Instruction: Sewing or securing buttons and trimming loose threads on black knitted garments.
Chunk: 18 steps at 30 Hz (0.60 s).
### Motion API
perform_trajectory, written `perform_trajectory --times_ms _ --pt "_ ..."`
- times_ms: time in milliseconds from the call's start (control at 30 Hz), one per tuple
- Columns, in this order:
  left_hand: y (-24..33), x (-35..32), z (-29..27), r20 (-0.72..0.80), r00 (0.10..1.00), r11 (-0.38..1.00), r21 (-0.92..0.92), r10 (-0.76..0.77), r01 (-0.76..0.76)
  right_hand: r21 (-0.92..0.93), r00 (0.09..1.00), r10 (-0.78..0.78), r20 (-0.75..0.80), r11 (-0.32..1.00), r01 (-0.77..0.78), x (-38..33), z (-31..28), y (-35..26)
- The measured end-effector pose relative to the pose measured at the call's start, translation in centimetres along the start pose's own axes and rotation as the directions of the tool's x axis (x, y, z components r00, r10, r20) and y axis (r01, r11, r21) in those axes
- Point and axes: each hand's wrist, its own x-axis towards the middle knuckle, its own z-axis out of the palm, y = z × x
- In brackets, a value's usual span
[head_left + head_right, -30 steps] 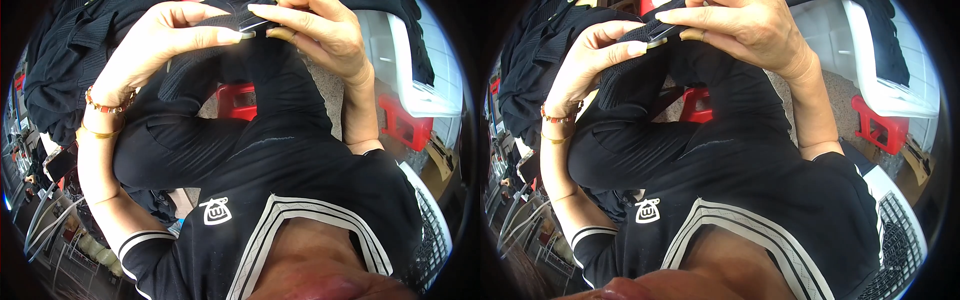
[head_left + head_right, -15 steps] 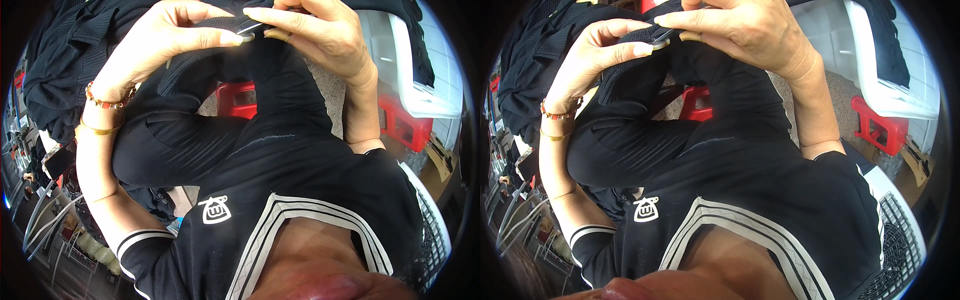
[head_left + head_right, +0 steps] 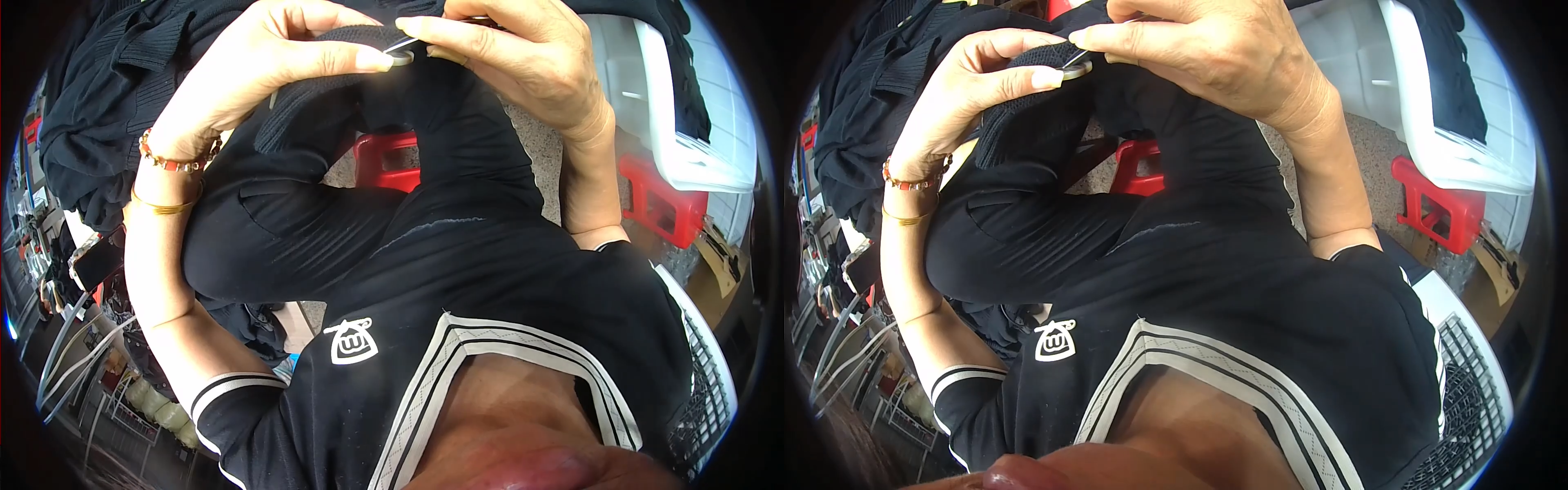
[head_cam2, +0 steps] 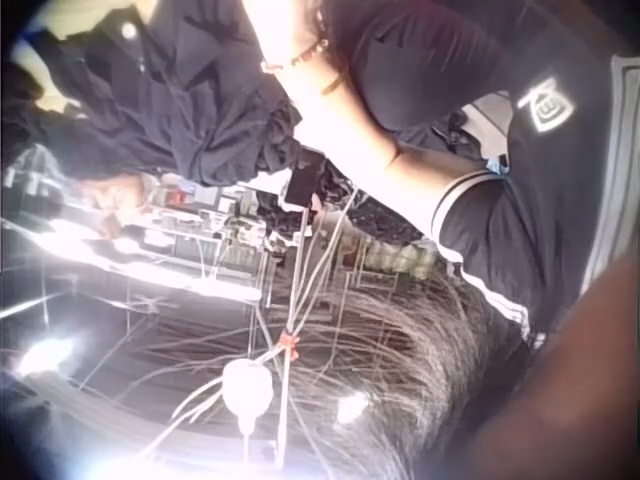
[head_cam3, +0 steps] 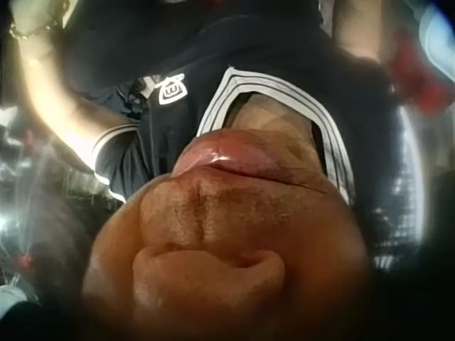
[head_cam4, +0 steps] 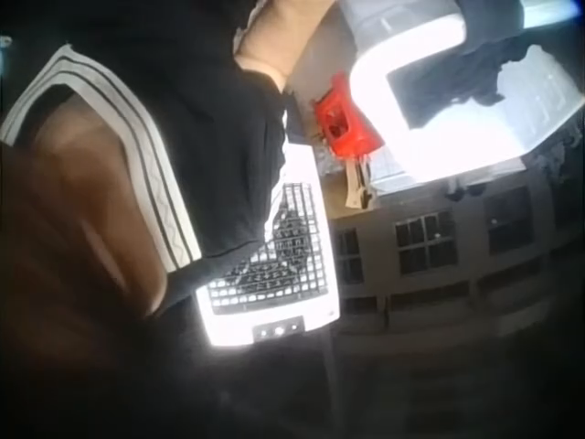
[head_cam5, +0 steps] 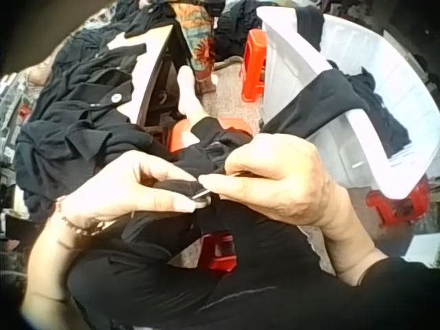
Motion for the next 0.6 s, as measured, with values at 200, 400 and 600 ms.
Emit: perform_trajectory --times_ms 200,400,600 --pt "0.2 0.0 -0.2 0.014 0.999 0.998 0.039 0.051 -0.051 0.134 0.997 0.044 -0.062 0.990 -0.035 -0.4 0.4 0.4" --pt "-0.6 0.5 -0.7 -0.031 0.998 0.988 -0.142 0.063 -0.067 0.760 0.798 0.551 0.244 0.402 -0.510 -1.5 1.8 1.2" --pt "-1.2 0.5 -1.4 -0.139 0.982 0.964 -0.214 0.131 -0.158 0.790 0.770 0.557 0.311 0.299 -0.536 -2.3 4.9 4.1"
